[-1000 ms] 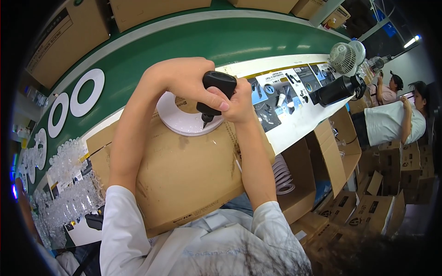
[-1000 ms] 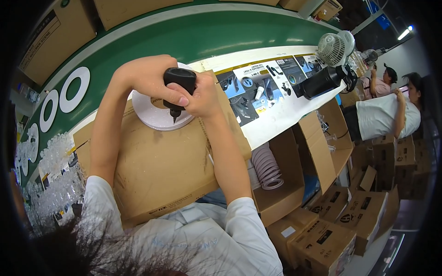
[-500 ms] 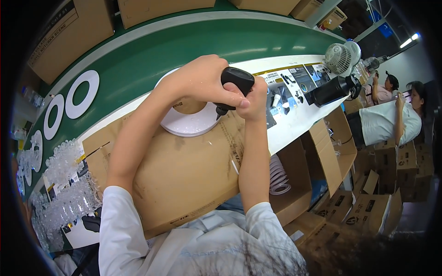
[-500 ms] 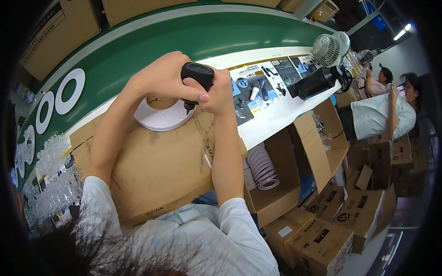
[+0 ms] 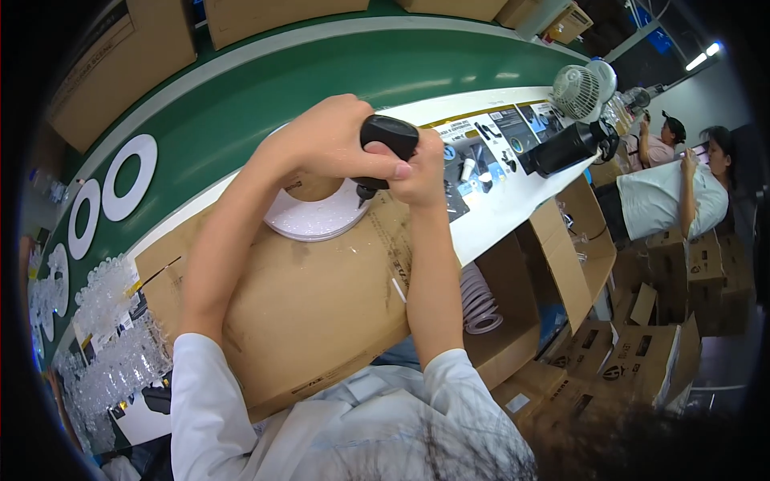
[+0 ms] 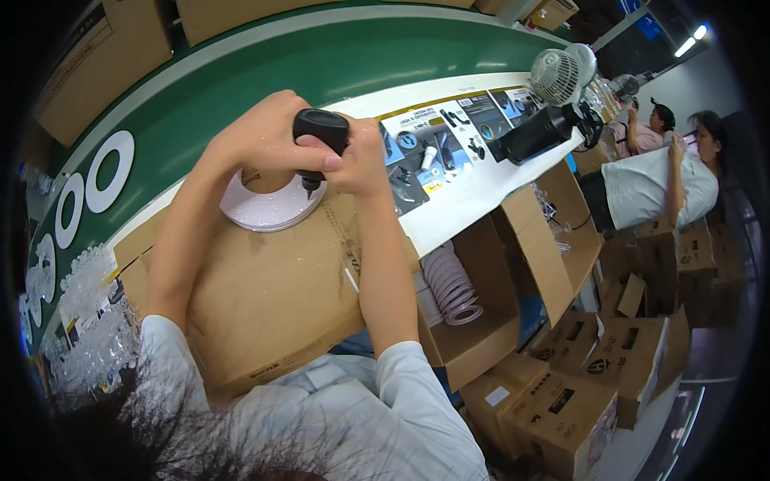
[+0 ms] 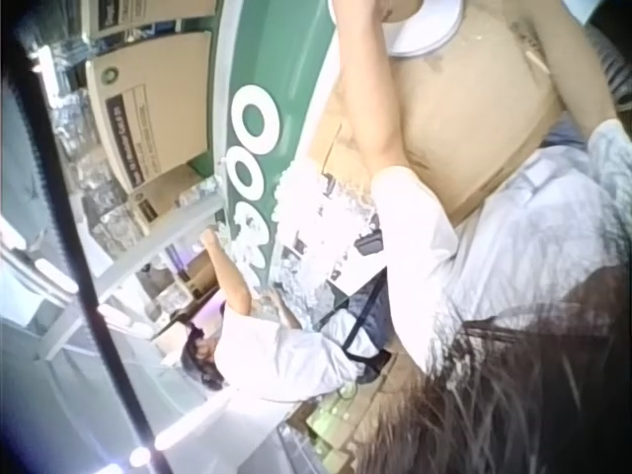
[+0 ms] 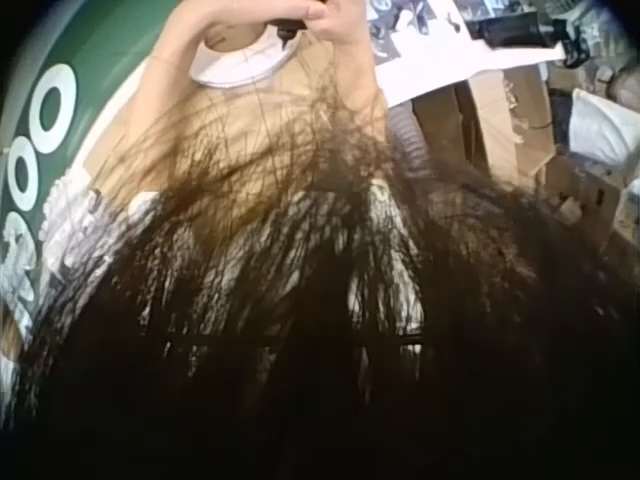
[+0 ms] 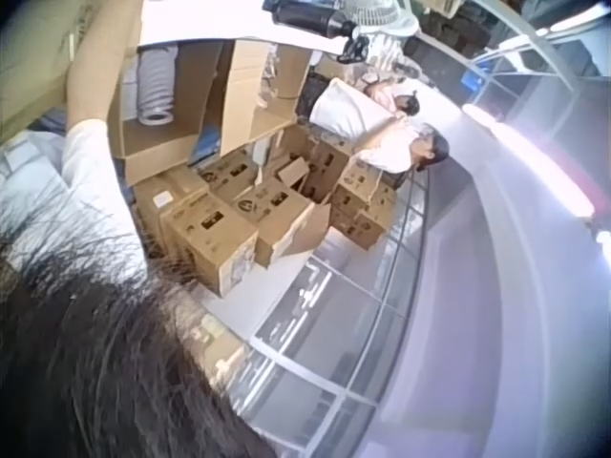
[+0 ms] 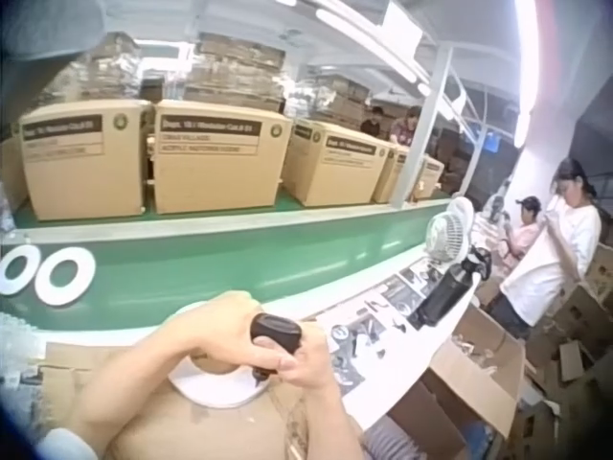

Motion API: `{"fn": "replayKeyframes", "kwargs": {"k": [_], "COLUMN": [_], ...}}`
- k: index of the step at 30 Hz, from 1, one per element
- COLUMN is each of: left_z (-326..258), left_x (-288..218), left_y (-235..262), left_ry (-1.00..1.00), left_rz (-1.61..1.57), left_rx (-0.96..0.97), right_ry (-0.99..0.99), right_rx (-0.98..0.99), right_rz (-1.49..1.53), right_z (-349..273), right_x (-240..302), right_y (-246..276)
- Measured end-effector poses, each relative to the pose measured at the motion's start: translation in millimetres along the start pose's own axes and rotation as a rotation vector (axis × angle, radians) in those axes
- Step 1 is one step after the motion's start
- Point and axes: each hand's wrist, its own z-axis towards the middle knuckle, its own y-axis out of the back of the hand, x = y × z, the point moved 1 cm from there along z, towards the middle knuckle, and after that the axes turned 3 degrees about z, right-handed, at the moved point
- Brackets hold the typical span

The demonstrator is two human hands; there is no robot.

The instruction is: Applying adhesive to a circular component for a lighting fixture on an assembly line.

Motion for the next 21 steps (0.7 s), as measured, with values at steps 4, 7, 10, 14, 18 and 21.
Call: {"fn": "replayKeyframes", "kwargs": {"k": [4,7,10,14,18,21], "left_z": [-0.1,1.9,3.1,3.5,4.1,4.2], "left_x": [5.4,2.3,5.9,9.2,4.8,7.2], "left_y": [0.8,0.4,-3.0,-4.9,-5.2,-5.3], "left_ry": [0.009,-0.024,-0.038,-0.055,-0.030,-0.028], "left_rz": [0.029,0.006,-0.028,-0.013,-0.025,-0.012], "left_rx": [0.037,0.022,0.020,0.016,0.019,0.021], "right_ry": [0.008,-0.011,-0.036,-0.011,-0.001,0.025], "right_rx": [0.025,0.005,0.011,0.025,0.033,0.038], "right_rz": [0.009,0.023,0.019,-0.004,-0.011,-0.046], "right_z": [0.8,1.4,1.5,3.0,2.6,3.3], "right_x": [-1.7,1.0,-0.5,2.1,0.0,-0.3], "right_y": [-3.3,0.2,2.4,3.0,4.9,4.0]}}
